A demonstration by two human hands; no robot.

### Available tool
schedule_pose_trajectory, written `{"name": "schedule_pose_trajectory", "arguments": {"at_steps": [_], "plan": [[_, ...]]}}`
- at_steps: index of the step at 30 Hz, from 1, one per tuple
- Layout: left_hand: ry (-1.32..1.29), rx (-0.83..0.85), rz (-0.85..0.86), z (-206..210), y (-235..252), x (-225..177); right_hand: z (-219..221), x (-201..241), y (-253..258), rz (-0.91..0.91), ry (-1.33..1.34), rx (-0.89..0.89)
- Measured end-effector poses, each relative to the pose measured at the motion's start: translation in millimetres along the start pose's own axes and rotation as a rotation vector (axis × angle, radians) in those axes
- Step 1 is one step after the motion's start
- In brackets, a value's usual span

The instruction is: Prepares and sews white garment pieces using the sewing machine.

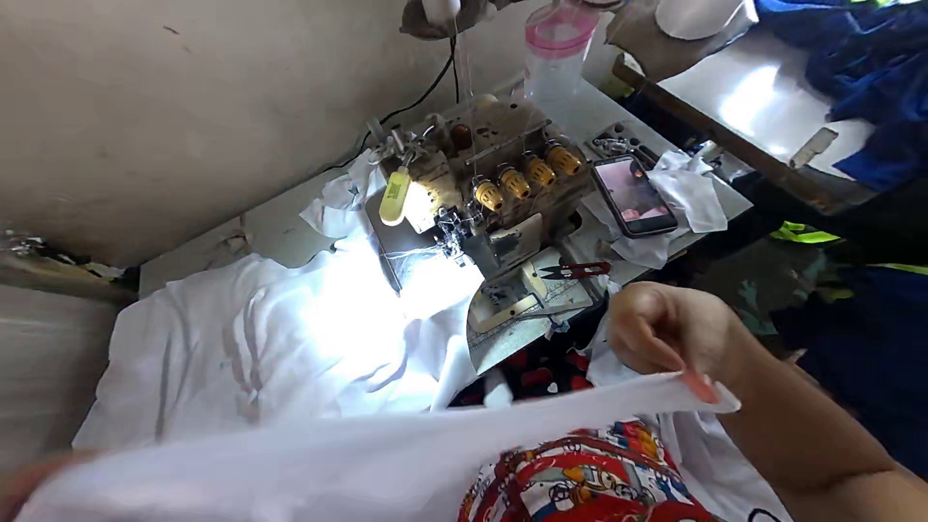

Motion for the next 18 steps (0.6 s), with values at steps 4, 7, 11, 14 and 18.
{"name": "schedule_pose_trajectory", "arguments": {"at_steps": [4,7,11,14,18], "plan": [[0.58,-0.018,-0.219,27,48,57,-13,-24,8,-0.062,-0.163,-0.16],[0.63,0.181,-0.121,118,71,52,-11,-39,16,-0.002,-0.325,-0.338],[0.454,0.199,-0.016,224,73,52,-8,-51,17,0.185,-0.533,-0.481],[0.478,0.162,-0.008,253,72,61,-6,-56,4,0.373,-0.648,-0.47],[0.39,0.128,-0.004,250,76,63,-4,-65,-24,0.719,-0.76,-0.417]]}}
Point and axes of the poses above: each hand's wrist, its own y-axis towards the middle knuckle, its own z-axis out of the palm, x = y × z, the point moved 6 cm from there along y, towards the middle knuckle, and after that the axes turned 9 degrees about x, right-handed, at the moved point
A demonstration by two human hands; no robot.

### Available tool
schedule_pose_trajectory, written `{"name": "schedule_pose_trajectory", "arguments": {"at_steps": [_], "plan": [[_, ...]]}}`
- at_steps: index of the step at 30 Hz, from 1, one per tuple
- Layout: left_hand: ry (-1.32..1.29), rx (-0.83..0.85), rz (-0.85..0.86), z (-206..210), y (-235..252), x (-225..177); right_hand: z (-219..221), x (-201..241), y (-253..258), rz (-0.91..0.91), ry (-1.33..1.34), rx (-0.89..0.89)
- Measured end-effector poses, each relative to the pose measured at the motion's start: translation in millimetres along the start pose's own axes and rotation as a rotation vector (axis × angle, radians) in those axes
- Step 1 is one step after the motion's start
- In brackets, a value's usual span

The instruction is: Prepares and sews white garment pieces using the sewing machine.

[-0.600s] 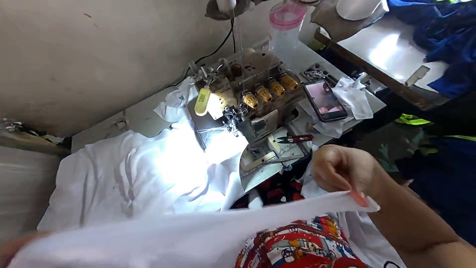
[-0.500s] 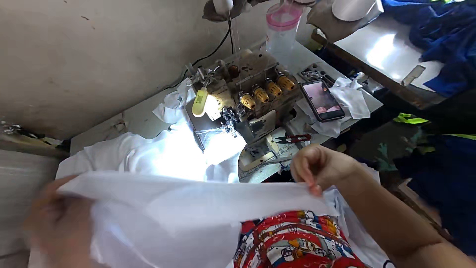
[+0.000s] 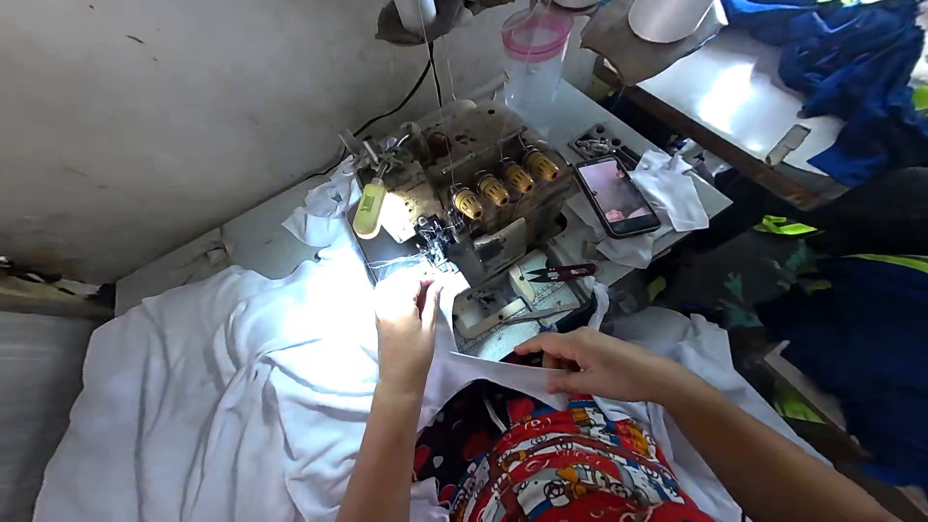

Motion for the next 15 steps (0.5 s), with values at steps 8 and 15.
{"name": "schedule_pose_trajectory", "arguments": {"at_steps": [8,15], "plan": [[0.051,0.1,-0.009,-11,3,-7,-17,5,-7,-0.146,-0.257,-0.311],[-0.08,0.171,-0.084,-26,1,-5,-9,40,7,-0.508,0.239,-0.358]]}}
Point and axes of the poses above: each hand's wrist, its own y-axis towards the middle knuckle, its own z-axis out of the palm, x = y × z, the point moved 6 cm from there along y, towards the middle knuckle, and after that the axes turned 9 degrees about x, right-handed, at the moved point
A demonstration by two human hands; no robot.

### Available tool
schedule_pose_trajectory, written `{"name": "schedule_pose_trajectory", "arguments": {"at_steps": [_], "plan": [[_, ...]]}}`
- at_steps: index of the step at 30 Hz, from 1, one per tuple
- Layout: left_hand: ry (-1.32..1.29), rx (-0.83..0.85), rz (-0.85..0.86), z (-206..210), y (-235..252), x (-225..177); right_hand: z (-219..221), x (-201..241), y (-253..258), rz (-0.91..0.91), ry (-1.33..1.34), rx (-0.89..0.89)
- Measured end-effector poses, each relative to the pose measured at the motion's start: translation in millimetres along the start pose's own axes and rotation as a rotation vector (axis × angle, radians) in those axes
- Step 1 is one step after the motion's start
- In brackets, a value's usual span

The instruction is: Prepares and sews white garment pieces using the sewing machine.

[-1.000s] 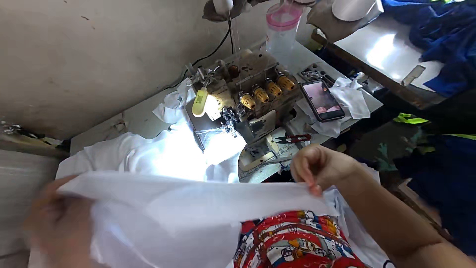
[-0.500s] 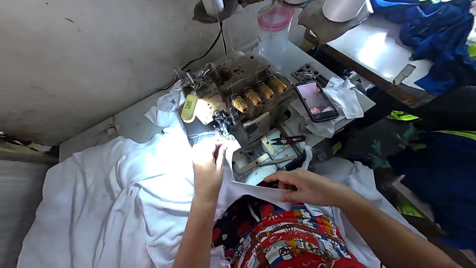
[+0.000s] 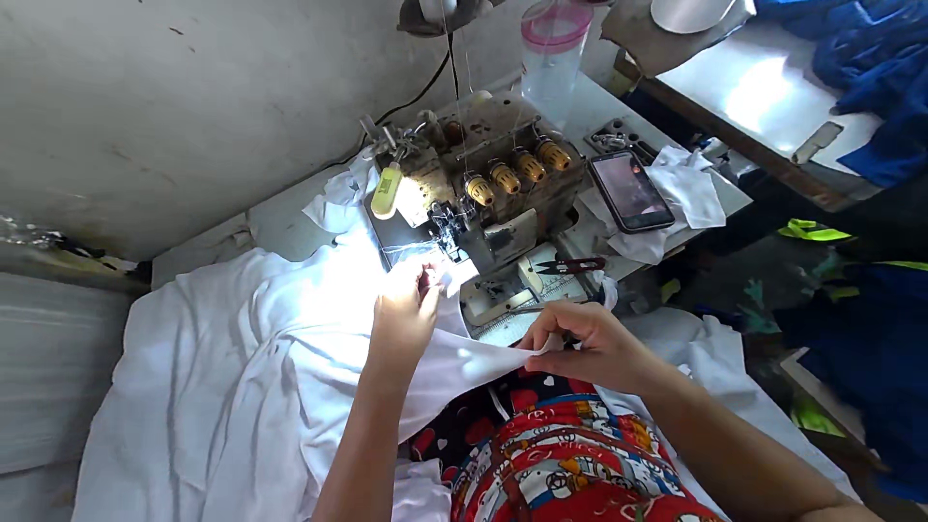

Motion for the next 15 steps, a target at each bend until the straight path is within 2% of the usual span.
{"name": "schedule_pose_trajectory", "arguments": {"at_steps": [5,11,15], "plan": [[-0.18,0.103,-0.101,-9,-5,-1,18,5,10,-0.028,0.039,-0.01],[-0.567,0.135,-0.235,-8,-21,-4,47,23,44,-0.183,0.009,0.128],[-0.722,0.117,-0.278,-3,-33,-8,39,1,66,-0.098,-0.062,-0.084]]}}
Point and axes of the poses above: each hand's wrist, its own y-axis towards the middle knuckle, its own z-axis out of the palm, x = y × z, the point moved 6 cm from there along y, towards the middle knuckle, and after that the axes turned 9 degrees about x, right-handed, at the moved point
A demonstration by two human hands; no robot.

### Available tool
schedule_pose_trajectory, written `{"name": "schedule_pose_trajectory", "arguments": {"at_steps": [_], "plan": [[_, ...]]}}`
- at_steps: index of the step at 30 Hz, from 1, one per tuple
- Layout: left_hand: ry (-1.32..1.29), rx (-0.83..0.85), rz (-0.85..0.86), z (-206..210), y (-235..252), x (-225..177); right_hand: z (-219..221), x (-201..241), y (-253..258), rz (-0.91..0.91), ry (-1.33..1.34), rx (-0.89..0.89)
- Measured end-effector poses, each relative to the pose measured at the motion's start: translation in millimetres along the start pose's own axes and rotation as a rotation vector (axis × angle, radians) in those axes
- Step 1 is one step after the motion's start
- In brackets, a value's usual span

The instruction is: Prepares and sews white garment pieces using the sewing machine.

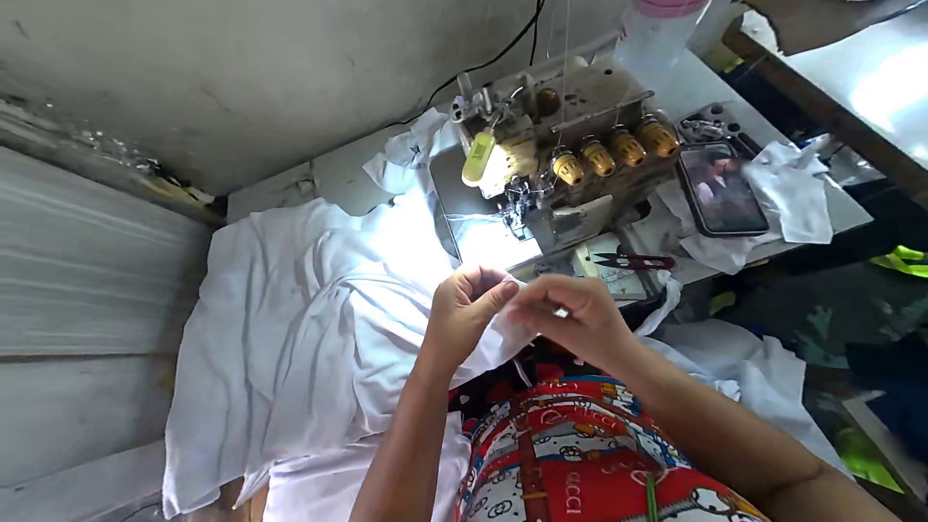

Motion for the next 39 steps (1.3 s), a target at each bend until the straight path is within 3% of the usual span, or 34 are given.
{"name": "schedule_pose_trajectory", "arguments": {"at_steps": [4,9,14,24,39], "plan": [[-0.017,0.024,0.045,0,-5,7,-6,-36,4,0.152,0.07,-0.171],[-0.113,0.059,0.088,3,-4,14,-3,-54,0,0.306,0.318,-0.145],[-0.029,-0.078,0.09,-13,-2,16,3,-55,-3,0.231,0.403,-0.072],[-0.022,-0.154,0.084,-19,-4,24,-1,-53,-3,0.316,0.322,-0.21],[-0.204,-0.04,0.162,-20,-3,29,-2,-41,-3,0.213,0.266,-0.154]]}}
Point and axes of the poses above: each hand's wrist, its own y-axis towards the middle knuckle, its own z-axis out of the palm, x = y × z, the point moved 6 cm from there along y, towards the middle knuckle, and after that the axes turned 9 degrees about x, right-handed, at the moved point
